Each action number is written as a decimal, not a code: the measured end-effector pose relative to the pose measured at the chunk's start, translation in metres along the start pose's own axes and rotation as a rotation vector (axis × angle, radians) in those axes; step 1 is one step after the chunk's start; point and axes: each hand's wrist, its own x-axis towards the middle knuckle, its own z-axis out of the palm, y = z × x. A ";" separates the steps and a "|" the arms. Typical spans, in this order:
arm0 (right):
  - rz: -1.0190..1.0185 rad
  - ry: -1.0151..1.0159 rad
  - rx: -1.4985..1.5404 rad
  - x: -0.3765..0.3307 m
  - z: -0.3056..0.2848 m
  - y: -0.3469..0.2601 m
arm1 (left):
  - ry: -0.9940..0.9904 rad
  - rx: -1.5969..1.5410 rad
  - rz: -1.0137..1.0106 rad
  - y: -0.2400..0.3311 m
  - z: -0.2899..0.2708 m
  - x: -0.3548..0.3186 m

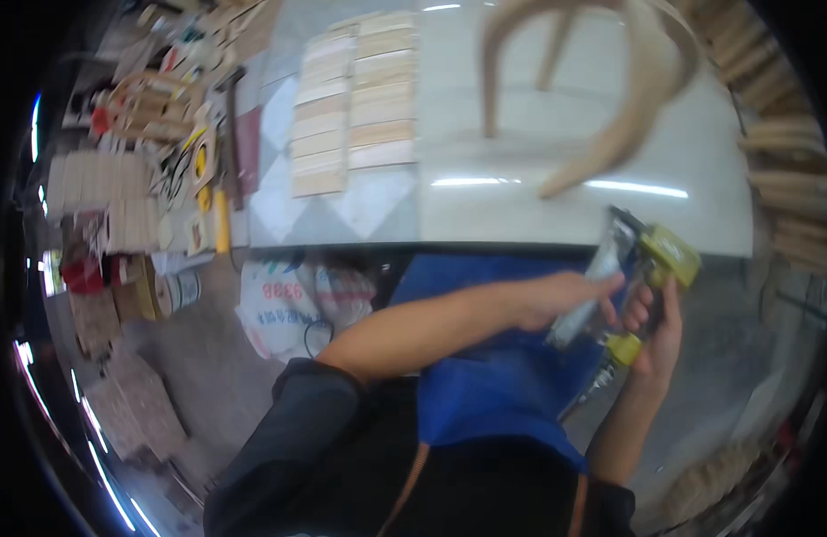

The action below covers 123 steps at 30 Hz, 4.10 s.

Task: Assembling curved wooden chair backrests or frames using a pneumatic nail gun at a workbench.

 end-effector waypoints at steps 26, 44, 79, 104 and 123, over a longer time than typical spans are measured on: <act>-0.101 -0.002 0.041 0.013 0.006 -0.047 | 2.139 1.131 0.138 0.026 -0.186 -0.533; -0.103 -0.046 0.078 0.012 0.019 -0.034 | 2.018 1.165 -0.157 0.047 -0.218 -0.523; 0.072 -0.105 0.398 0.004 0.014 -0.023 | 0.710 0.466 0.423 0.063 0.039 -0.116; 0.065 -0.207 0.366 0.005 -0.012 -0.019 | 0.832 1.496 0.496 0.088 0.073 -0.009; 0.060 -0.196 0.335 0.007 -0.011 -0.021 | 0.780 2.089 0.769 0.070 0.064 -0.004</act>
